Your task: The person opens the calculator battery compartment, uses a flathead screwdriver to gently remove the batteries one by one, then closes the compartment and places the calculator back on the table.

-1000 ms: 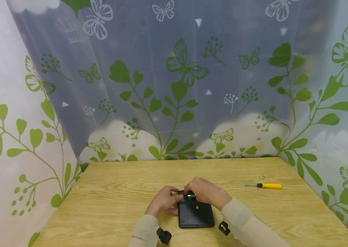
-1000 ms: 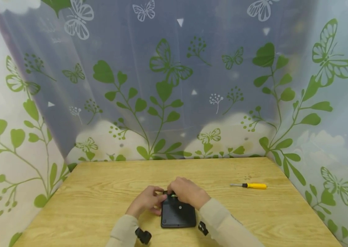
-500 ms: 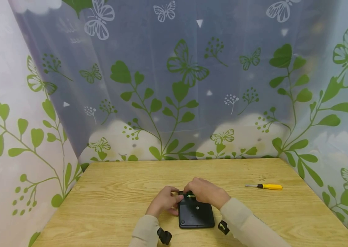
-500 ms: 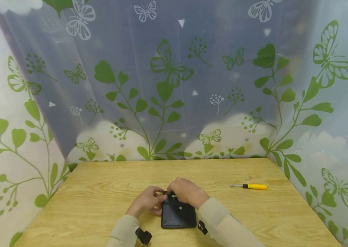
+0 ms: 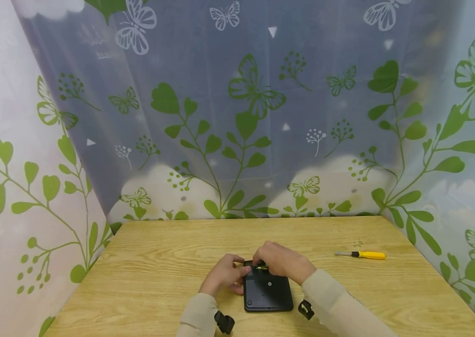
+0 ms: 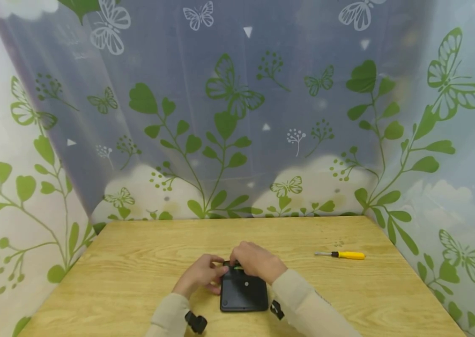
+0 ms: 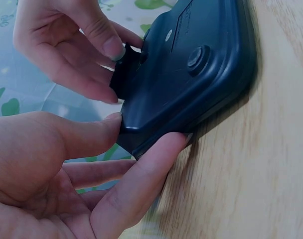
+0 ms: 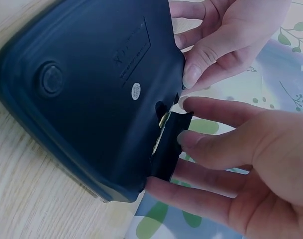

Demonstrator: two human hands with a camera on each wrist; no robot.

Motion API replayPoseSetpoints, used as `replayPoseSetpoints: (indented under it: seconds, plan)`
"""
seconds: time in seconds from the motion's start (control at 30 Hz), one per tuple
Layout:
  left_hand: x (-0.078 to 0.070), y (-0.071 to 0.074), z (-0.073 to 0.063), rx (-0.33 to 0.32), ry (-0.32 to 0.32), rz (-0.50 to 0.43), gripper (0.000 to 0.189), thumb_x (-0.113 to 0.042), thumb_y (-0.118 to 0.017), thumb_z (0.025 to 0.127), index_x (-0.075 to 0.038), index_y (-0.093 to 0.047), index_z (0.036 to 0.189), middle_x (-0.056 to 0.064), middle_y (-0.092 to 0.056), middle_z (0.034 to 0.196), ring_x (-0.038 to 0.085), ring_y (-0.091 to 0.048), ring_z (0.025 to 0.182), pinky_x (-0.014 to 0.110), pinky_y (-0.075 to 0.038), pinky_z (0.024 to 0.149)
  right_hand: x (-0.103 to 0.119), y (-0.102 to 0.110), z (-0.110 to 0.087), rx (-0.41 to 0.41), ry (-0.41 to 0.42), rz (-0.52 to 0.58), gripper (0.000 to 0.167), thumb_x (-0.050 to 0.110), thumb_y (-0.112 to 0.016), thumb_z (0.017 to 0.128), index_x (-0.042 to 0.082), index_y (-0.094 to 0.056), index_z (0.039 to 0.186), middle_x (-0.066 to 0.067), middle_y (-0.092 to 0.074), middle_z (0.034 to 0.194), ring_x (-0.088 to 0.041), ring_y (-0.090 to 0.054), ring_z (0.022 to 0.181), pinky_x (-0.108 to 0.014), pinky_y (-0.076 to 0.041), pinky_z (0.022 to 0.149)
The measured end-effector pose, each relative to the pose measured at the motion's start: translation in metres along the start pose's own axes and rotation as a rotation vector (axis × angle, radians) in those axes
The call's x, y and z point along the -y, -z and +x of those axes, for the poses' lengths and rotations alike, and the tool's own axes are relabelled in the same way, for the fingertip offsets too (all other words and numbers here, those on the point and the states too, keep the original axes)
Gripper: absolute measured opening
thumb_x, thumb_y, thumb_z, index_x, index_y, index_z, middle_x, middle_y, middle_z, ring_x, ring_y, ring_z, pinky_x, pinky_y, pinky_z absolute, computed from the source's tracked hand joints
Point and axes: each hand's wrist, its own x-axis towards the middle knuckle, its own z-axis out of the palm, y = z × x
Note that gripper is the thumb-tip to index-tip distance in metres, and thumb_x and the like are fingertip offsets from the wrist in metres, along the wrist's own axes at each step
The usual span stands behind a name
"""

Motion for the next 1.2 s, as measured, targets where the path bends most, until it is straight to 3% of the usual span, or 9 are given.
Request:
replayPoseSetpoints:
  seconds: [0.6, 1.2]
  plan:
    - [-0.0007, -0.0002, -0.0011, -0.004, 0.008, 0.002, 0.052, -0.015, -0.065, 0.103, 0.008, -0.048, 0.146, 0.018, -0.067, 0.106, 0.023, -0.073, 0.083, 0.036, -0.067, 0.061, -0.0012, 0.0033, -0.0032, 0.002, -0.020, -0.018, 0.035, -0.018, -0.072, 0.085, 0.014, -0.082, 0.096, 0.001, -0.079, 0.099, -0.017, -0.074, 0.094, -0.031, -0.065, 0.085]
    - [0.0001, 0.0010, -0.0004, 0.000, 0.014, 0.005, 0.052, -0.015, -0.065, 0.103, 0.008, -0.048, 0.147, 0.019, -0.067, 0.107, 0.023, -0.072, 0.084, 0.034, -0.067, 0.061, -0.0024, 0.0013, -0.0043, 0.038, -0.089, -0.064, 0.038, -0.018, -0.076, 0.081, 0.019, -0.080, 0.088, 0.005, -0.075, 0.101, -0.015, -0.071, 0.096, -0.031, -0.064, 0.085]
